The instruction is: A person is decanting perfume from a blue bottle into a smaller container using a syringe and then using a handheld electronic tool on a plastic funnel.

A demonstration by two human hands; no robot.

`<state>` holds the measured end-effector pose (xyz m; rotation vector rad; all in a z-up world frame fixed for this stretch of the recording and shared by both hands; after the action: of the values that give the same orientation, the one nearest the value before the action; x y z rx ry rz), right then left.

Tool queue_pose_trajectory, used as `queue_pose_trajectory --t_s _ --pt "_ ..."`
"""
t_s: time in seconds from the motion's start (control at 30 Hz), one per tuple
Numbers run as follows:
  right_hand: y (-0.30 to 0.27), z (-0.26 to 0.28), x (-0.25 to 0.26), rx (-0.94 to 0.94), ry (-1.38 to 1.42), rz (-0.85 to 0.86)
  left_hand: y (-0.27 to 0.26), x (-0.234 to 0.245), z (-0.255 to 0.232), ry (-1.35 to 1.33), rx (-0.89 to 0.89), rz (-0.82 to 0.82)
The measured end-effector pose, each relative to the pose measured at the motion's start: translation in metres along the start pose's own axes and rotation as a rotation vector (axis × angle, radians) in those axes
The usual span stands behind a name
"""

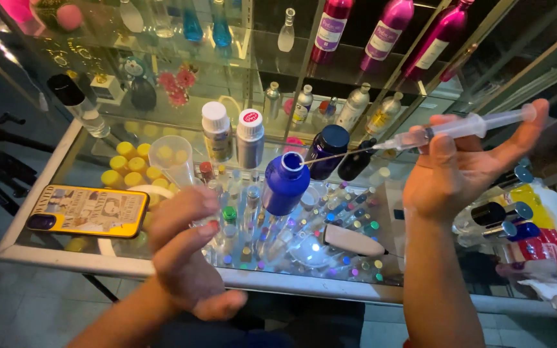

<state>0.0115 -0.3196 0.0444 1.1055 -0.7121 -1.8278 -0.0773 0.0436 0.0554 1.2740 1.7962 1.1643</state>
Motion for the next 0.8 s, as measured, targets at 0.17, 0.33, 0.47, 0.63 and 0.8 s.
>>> queue_pose_trajectory --t_s 0.17,0.33,0.47,0.63,0.8 --pt "0.001 0.001 -0.009 -0.01 0.244 0.059 -0.057 -0.004 0.019 -0.063 0.463 0.409" --pt "-0.008 0.004 -0.016 -0.077 0.37 0.19 -0.077 -0.014 0.03 0.101 0.62 0.588" --pt "-0.011 0.007 -0.02 -0.133 0.328 0.207 -0.073 -0.023 0.032 0.166 0.655 0.694" --pt "-0.015 0.003 -0.015 -0.126 0.271 0.243 -0.064 -0.03 0.023 0.332 0.442 0.685" --pt "-0.02 0.0 -0.005 -0.116 0.266 0.243 -0.062 -0.033 0.02 0.419 0.355 0.672"
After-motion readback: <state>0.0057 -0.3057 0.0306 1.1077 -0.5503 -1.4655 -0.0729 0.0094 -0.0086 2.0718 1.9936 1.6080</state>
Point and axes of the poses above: each hand's wrist, its own y-axis towards the middle knuckle, its own x-axis out of the back of the hand, z = x × y, the point moved 5 cm from there along y, towards the middle knuckle, and after that the axes turned 14 degrees about x, right-handed, at the moved point
